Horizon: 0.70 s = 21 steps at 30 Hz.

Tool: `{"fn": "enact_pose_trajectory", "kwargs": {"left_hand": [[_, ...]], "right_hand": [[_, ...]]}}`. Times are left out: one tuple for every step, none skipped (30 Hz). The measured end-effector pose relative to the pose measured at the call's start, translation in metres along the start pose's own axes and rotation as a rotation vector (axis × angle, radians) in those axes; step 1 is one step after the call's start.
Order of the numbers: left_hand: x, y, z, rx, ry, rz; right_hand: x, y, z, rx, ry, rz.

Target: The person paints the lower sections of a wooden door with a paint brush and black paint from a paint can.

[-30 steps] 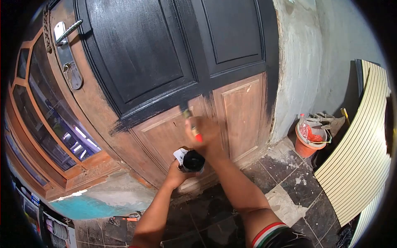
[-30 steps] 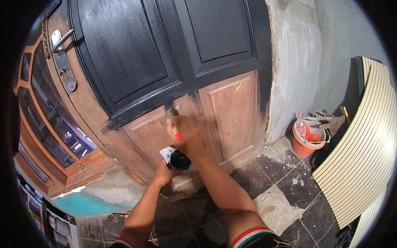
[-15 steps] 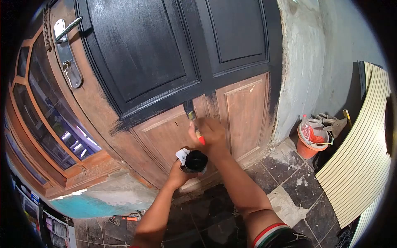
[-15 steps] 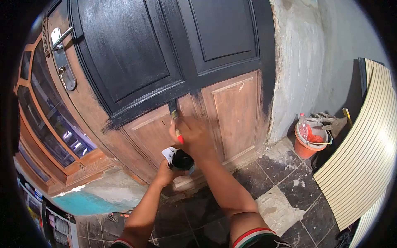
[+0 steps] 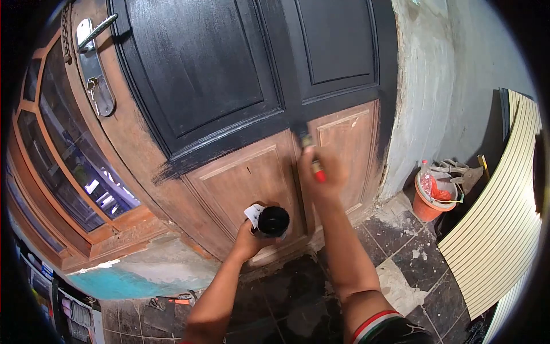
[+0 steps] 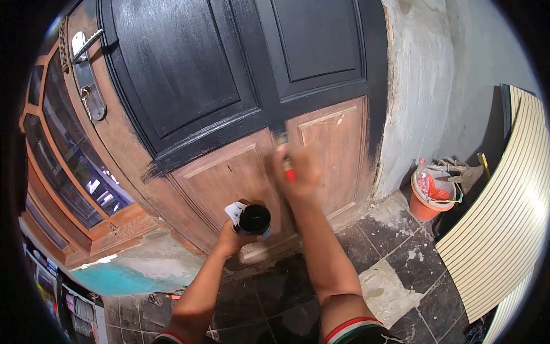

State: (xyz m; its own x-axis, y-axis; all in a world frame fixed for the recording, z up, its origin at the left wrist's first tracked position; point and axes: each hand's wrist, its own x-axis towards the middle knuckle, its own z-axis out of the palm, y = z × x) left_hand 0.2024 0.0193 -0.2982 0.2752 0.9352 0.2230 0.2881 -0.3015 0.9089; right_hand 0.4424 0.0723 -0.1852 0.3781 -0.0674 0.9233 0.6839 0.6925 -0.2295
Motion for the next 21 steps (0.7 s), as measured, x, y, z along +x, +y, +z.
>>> {"fn": "enact_pose_trajectory", "kwargs": {"left_hand": [[-0.001, 0.002, 0.0, 0.009, 0.012, 0.013], [-0.001, 0.004, 0.001, 0.018, 0.023, 0.025], [-0.002, 0.004, 0.001, 0.019, 0.014, 0.03], [-0.001, 0.005, 0.0, 0.021, 0.003, 0.037], [0.0, 0.006, 0.0, 0.025, -0.011, 0.044], [0.001, 0.003, 0.0, 0.0, -0.024, 0.015], [0.003, -0.002, 0.0, -0.023, -0.038, -0.016], [0.004, -0.007, 0.001, -0.045, -0.051, -0.047], [0.006, -0.006, 0.004, -0.002, -0.021, -0.008], [0.008, -0.005, 0.007, 0.042, 0.013, 0.031], [0.007, -0.004, 0.008, 0.087, 0.054, 0.069], [0.005, -0.004, 0.005, 0.051, 0.028, 0.037], [0.004, -0.003, 0.002, 0.013, 0.004, 0.004], [0.001, 0.003, 0.0, -0.029, -0.019, -0.03], [0.001, -0.001, -0.003, -0.066, 0.0, 0.064], [-0.001, 0.001, -0.007, -0.051, 0.014, 0.068], [-0.003, 0.003, -0.011, -0.035, 0.027, 0.071], [-0.005, 0.004, -0.014, -0.02, 0.036, 0.076], [-0.006, 0.004, -0.016, -0.017, 0.037, 0.068], [-0.007, 0.004, -0.018, -0.013, 0.033, 0.058], [-0.007, 0.004, -0.018, -0.009, 0.024, 0.049]], "right_hand": [[0.005, 0.002, -0.001, 0.018, -0.004, 0.025], [0.01, 0.004, -0.003, 0.035, -0.01, 0.051], [0.014, 0.003, -0.005, 0.05, -0.015, 0.079], [0.003, 0.001, 0.002, 0.014, -0.081, 0.016], [-0.011, -0.007, 0.012, -0.024, -0.145, -0.046], [-0.019, -0.024, 0.014, 0.026, -0.312, -0.013], [-0.024, -0.043, 0.016, 0.076, -0.477, 0.023], [-0.022, -0.067, 0.021, 0.234, -0.438, -0.043], [-0.019, -0.082, 0.024, 0.392, -0.396, -0.11], [-0.021, -0.082, 0.026, 0.469, -0.406, -0.081], [-0.024, -0.083, 0.03, 0.553, -0.416, -0.052], [-0.027, -0.085, 0.036, 0.641, -0.428, -0.021], [-0.025, -0.073, 0.032, 0.465, -0.465, 0.074], [-0.02, -0.055, 0.024, 0.404, -0.572, 0.365], [-0.014, -0.036, 0.017, 0.323, -0.673, 0.653], [-0.004, -0.003, 0.015, 0.41, -0.295, 0.199], [0.005, 0.007, -0.003, 0.278, -0.257, 0.331], [0.014, 0.016, -0.011, 0.16, -0.147, 0.345], [0.021, 0.021, -0.012, 0.041, -0.033, 0.356], [0.021, 0.017, -0.01, -0.009, -0.034, 0.279], [0.019, 0.011, -0.008, -0.064, -0.031, 0.203]]}}
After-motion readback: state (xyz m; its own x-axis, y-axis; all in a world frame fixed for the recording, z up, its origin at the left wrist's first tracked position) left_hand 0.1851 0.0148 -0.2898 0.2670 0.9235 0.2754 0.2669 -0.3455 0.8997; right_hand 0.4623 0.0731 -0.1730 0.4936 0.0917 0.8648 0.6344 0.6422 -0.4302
